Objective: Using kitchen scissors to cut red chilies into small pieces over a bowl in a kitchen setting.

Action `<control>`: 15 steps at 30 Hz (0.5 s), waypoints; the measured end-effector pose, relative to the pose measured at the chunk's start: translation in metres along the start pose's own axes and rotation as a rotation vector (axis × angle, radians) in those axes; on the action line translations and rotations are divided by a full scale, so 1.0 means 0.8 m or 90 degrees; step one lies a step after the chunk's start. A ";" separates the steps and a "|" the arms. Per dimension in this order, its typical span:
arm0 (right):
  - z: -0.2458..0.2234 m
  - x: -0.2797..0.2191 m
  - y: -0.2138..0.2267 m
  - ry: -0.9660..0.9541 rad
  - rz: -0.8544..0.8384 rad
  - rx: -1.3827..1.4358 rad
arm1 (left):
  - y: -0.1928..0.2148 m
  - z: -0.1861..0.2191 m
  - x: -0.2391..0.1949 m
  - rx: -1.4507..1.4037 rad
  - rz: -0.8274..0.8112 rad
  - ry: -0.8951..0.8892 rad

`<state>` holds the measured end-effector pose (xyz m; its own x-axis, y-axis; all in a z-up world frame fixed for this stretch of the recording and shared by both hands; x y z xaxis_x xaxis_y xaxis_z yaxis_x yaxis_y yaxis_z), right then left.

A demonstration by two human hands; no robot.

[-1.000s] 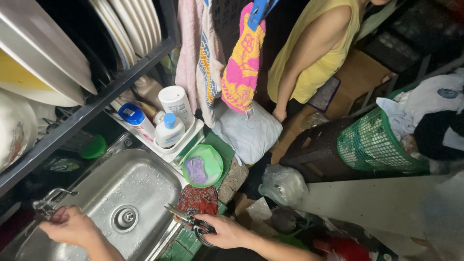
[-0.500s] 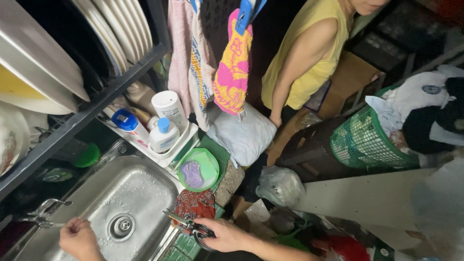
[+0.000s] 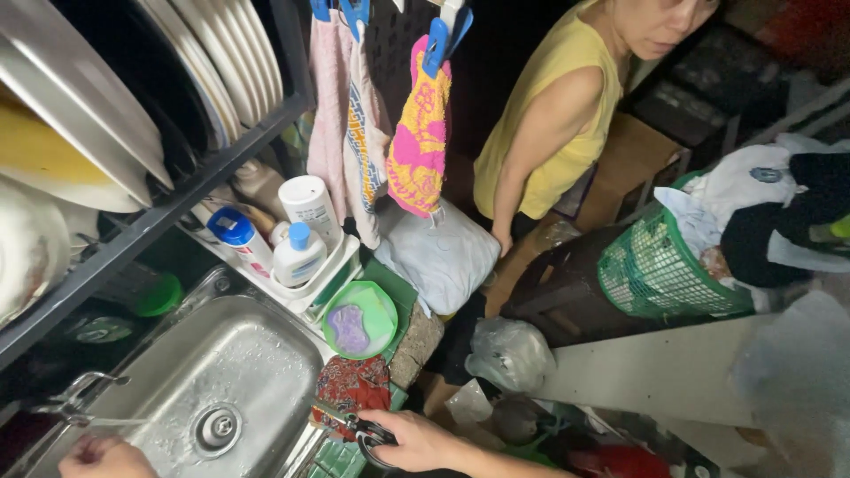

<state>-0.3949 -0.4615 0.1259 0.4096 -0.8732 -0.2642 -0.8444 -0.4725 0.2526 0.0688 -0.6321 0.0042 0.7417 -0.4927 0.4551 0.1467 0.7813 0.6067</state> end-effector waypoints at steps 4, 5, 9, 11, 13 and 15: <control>-0.003 0.008 -0.009 0.007 -0.040 0.007 | 0.069 0.090 -0.004 0.006 -0.138 0.010; -0.008 0.010 -0.009 0.011 -0.044 0.010 | 0.063 0.089 0.007 0.009 -0.133 0.010; -0.020 0.014 -0.018 0.035 -0.087 0.019 | 0.035 0.102 0.039 0.047 -0.245 -0.135; -0.017 0.013 -0.022 0.020 -0.100 0.034 | 0.015 0.109 0.053 0.149 -0.321 -0.165; -0.019 0.012 -0.023 0.050 -0.089 0.033 | 0.000 0.109 0.061 0.254 -0.410 -0.149; -0.014 0.012 -0.024 0.060 -0.077 0.033 | -0.009 0.109 0.068 0.310 -0.450 -0.150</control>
<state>-0.3711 -0.4625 0.1286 0.5382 -0.8185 -0.2011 -0.8023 -0.5706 0.1753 0.0511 -0.6982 0.0816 0.4206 -0.9063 -0.0407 0.1852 0.0418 0.9818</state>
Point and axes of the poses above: each hand's wrist, its own x-axis towards the middle knuckle, its own y-axis out of the back of the hand, z = x × y, the point moved 8 cm from there along x, towards the middle knuckle, and after that the axes turned 15 degrees about y, right-handed, at the moved point
